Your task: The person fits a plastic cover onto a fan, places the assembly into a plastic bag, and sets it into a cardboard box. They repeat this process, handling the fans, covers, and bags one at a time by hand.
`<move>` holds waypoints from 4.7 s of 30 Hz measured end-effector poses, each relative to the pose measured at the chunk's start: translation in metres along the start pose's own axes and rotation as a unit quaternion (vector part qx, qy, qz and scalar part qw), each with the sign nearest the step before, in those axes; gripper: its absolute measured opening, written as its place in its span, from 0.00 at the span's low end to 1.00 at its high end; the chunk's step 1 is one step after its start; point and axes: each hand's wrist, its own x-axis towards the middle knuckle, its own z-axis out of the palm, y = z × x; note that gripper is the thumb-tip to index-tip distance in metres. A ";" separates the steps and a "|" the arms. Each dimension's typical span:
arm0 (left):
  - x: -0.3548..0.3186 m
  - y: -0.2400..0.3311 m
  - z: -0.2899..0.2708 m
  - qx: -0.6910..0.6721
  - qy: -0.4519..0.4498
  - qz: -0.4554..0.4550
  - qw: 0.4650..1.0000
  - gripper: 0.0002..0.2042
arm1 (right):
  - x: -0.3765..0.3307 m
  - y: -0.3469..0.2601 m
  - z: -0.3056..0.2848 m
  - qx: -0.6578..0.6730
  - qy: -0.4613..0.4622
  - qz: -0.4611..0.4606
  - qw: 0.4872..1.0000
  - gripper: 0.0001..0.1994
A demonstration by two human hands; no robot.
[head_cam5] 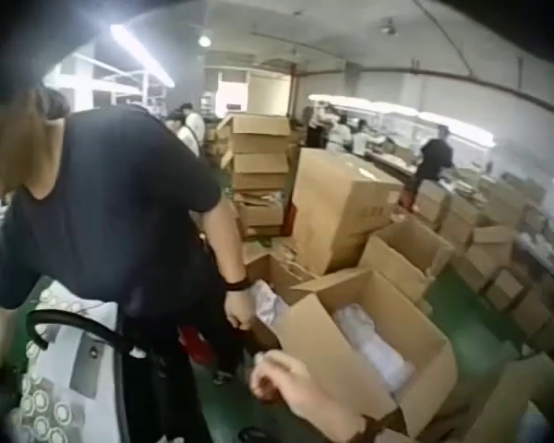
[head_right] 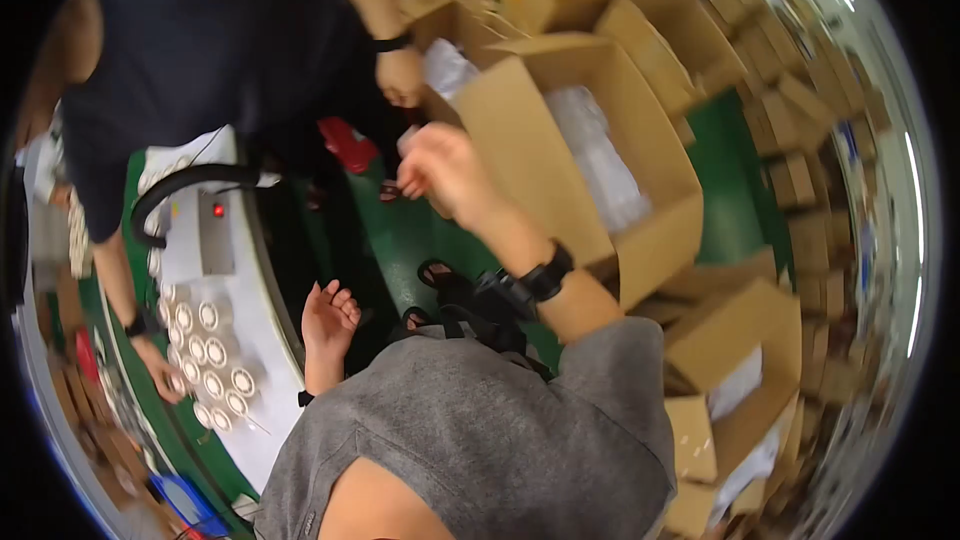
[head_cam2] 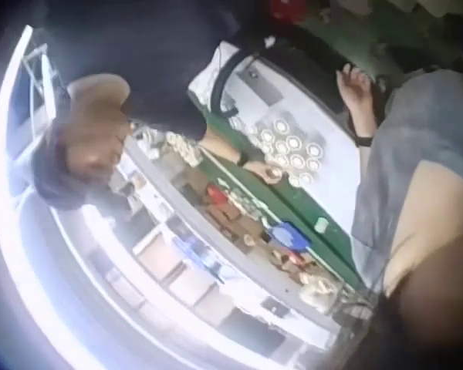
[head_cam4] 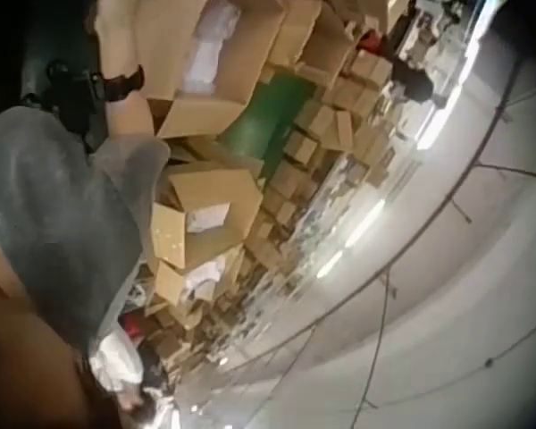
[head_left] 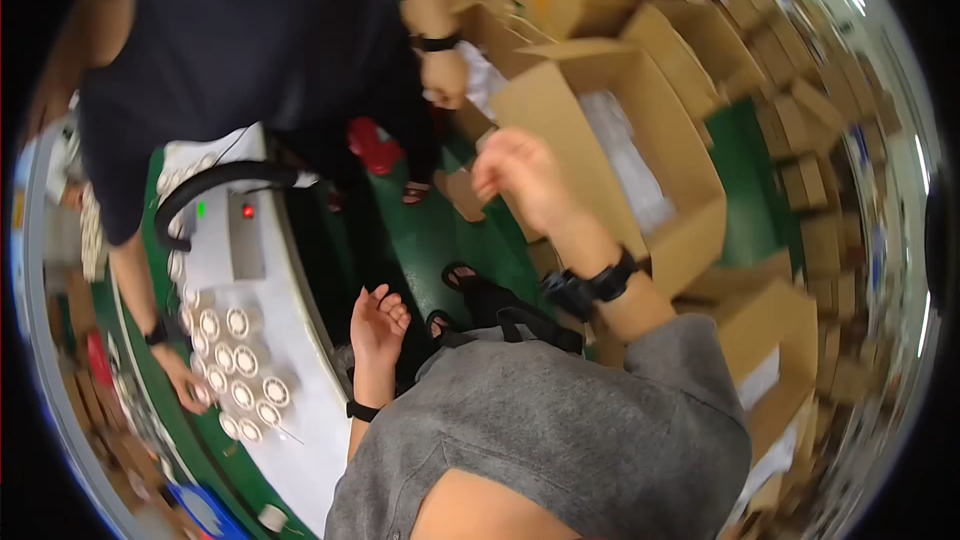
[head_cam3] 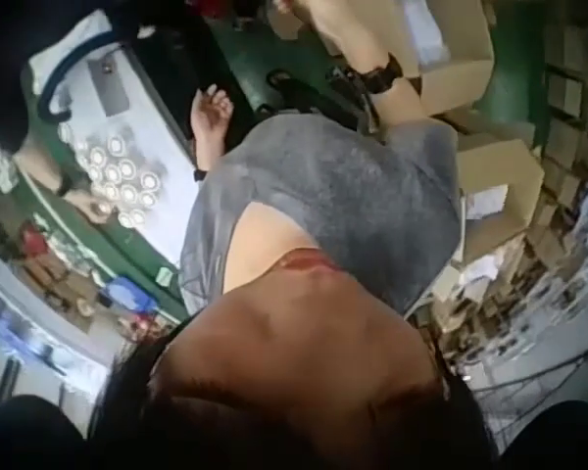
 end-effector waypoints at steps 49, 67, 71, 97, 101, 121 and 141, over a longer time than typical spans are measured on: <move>0.135 -0.131 0.072 0.462 0.308 -0.137 0.821 0.14 | 0.119 0.203 -0.595 -0.457 0.559 0.358 0.592 0.13; 0.150 -0.146 0.147 0.470 0.074 -0.069 0.877 0.16 | 0.063 0.052 -0.496 -0.397 0.395 -0.062 0.826 0.05; 0.105 -0.138 0.193 0.225 -0.107 -0.123 0.961 0.26 | 0.022 -0.023 -0.284 -0.466 0.077 -0.142 0.870 0.06; -0.257 -0.083 -0.197 0.059 0.556 0.485 0.673 0.18 | -0.190 0.227 0.341 -0.186 -0.662 0.318 0.652 0.10; -0.269 -0.052 -0.224 0.243 0.776 0.430 0.393 0.12 | -0.155 0.241 0.373 -0.135 -0.602 0.389 0.685 0.12; -0.290 -0.007 -0.246 0.549 0.695 0.407 0.223 0.10 | -0.155 0.231 0.356 -0.147 -0.583 0.331 0.727 0.10; -0.382 0.005 -0.204 0.127 0.490 0.677 0.534 0.05 | -0.168 0.236 0.347 -0.059 -0.567 0.422 0.705 0.12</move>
